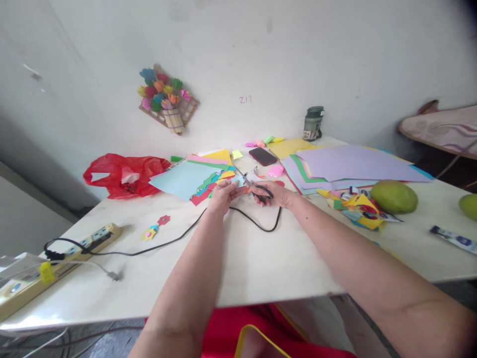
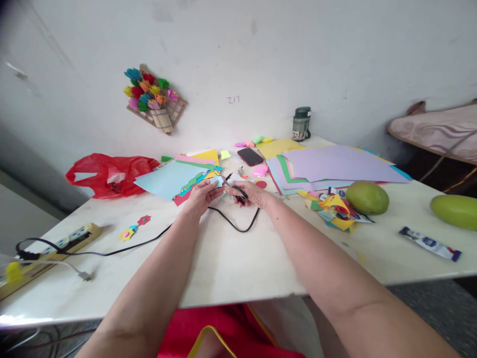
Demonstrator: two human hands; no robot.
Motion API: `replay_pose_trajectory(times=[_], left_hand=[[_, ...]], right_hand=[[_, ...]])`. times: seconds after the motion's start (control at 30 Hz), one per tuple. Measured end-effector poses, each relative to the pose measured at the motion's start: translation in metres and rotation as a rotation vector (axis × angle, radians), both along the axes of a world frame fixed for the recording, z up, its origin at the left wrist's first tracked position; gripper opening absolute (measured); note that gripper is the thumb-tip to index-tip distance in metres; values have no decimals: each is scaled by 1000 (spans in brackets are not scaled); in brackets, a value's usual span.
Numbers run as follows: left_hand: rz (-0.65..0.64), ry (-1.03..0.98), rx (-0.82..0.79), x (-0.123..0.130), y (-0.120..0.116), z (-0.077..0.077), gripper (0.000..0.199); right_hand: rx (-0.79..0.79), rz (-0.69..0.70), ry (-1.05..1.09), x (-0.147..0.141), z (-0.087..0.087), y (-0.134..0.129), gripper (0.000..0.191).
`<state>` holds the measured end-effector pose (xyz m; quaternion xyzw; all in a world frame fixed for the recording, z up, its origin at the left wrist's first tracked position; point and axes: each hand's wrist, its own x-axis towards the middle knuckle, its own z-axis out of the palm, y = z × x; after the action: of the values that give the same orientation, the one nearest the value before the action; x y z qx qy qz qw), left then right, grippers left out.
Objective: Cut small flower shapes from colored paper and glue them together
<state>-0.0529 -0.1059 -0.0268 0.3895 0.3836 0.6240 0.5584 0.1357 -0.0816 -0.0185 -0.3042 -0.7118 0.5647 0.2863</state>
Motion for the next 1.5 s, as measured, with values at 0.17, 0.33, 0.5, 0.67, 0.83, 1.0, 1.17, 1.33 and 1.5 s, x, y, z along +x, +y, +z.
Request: replay_pose_trajectory(times=[0.17,0.33,0.5,0.67,0.83,1.0,1.17,1.33,1.5], left_hand=[[18,-7,-7,0,1,1,23],[45,-59,2,1,1,1,28],[78,-72,-27,3,1,0,28],[89,-82,-50,3,1,0,24],[89,-93,-52,5,1,2,24],[94,-101,-50,6,1,3,25],[91,-101,-37,6,1,1,28],[103,-102,-35,7,2,1,27],[123,-90,-53,8,2,2,21]], right_hand=[[0,0,-7,0,-1,1,37],[3,1,5,-1,-3,2,34],[-5,-32,-13,-3,-1,0,32],[-6,-52,-39,-5,0,-1,30],[-2,-37,-30,-5,-3,2,29],[-10,-50,-31,-6,-6,4,28],[3,-61,-44,-6,-6,4,28],[6,-74,-51,-7,-4,2,28],[-6,-69,-47,-8,-4,2,27]])
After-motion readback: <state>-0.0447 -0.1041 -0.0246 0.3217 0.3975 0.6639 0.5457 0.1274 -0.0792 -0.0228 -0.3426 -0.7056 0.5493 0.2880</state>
